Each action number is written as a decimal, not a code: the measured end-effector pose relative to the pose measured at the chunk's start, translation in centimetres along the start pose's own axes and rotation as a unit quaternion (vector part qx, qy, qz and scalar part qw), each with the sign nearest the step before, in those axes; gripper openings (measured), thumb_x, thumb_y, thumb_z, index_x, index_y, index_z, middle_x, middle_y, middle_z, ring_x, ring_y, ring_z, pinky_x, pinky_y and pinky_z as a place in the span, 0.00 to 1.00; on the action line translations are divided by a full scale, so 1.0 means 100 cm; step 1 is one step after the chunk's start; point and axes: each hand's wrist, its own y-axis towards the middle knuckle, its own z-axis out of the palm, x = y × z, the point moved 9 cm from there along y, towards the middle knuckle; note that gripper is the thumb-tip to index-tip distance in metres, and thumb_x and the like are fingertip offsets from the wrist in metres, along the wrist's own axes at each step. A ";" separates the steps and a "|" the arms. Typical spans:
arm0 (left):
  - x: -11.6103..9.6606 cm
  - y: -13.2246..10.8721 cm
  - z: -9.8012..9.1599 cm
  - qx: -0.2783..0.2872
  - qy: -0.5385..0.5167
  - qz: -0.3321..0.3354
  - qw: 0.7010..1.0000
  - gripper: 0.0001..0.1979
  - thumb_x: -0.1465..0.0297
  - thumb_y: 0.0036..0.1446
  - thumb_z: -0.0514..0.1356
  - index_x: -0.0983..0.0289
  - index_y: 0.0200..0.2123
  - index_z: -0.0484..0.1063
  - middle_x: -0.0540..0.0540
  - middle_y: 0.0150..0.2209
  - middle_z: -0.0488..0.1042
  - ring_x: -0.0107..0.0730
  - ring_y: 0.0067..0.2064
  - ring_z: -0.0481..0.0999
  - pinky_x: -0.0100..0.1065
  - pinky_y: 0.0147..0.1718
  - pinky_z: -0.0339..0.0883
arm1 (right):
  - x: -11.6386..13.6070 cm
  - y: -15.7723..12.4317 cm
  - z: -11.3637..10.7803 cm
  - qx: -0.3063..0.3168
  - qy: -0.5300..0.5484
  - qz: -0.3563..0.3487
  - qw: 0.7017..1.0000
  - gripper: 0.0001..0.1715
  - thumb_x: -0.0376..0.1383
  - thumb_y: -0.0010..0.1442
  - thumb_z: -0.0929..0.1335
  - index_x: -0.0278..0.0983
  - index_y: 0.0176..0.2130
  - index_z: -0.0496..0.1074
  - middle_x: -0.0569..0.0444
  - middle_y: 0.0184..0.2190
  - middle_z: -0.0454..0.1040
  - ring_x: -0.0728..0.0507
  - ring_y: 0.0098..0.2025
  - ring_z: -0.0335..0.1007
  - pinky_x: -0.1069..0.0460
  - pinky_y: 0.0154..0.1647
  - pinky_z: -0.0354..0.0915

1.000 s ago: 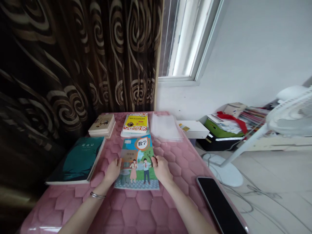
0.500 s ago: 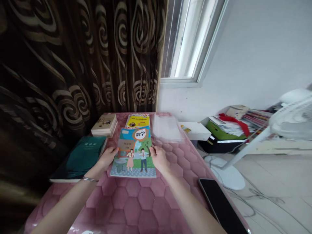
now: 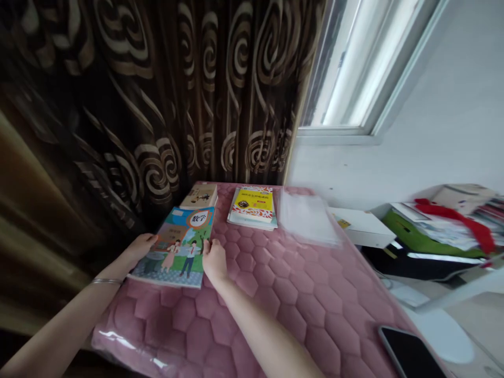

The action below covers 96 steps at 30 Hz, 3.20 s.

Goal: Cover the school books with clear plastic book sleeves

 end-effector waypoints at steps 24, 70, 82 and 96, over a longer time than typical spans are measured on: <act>0.046 0.035 -0.019 -0.023 0.224 0.017 0.974 0.13 0.68 0.64 0.53 0.66 0.41 0.77 0.62 0.42 0.80 0.40 0.45 0.78 0.30 0.40 0.65 | 0.018 0.009 0.090 0.071 -0.028 0.047 0.996 0.15 0.36 0.68 0.59 0.29 0.45 0.70 0.37 0.36 0.79 0.37 0.38 0.78 0.50 0.33 0.66; 0.076 0.023 0.004 0.034 0.199 0.041 0.979 0.19 0.71 0.65 0.44 0.66 0.46 0.74 0.62 0.46 0.79 0.39 0.47 0.78 0.33 0.45 0.67 | -0.007 -0.041 0.138 0.076 0.178 -0.028 0.981 0.37 0.33 0.62 0.56 0.23 0.67 0.49 0.39 0.69 0.49 0.42 0.70 0.43 0.44 0.69 0.45; 0.059 0.010 0.000 0.007 0.265 0.062 0.962 0.21 0.74 0.66 0.43 0.73 0.55 0.68 0.70 0.47 0.78 0.43 0.48 0.79 0.36 0.46 0.69 | -0.006 -0.041 0.136 0.076 0.156 -0.034 0.984 0.37 0.32 0.62 0.57 0.28 0.69 0.48 0.42 0.68 0.52 0.43 0.70 0.45 0.45 0.69 0.47; 0.005 -0.037 0.065 -0.002 0.324 0.265 0.908 0.27 0.62 0.66 0.48 0.60 0.66 0.56 0.60 0.68 0.53 0.46 0.69 0.52 0.51 0.66 0.45 | 0.044 -0.035 0.087 0.201 -0.022 -0.210 0.957 0.30 0.34 0.64 0.61 0.43 0.64 0.62 0.52 0.66 0.58 0.34 0.70 0.44 0.30 0.66 0.46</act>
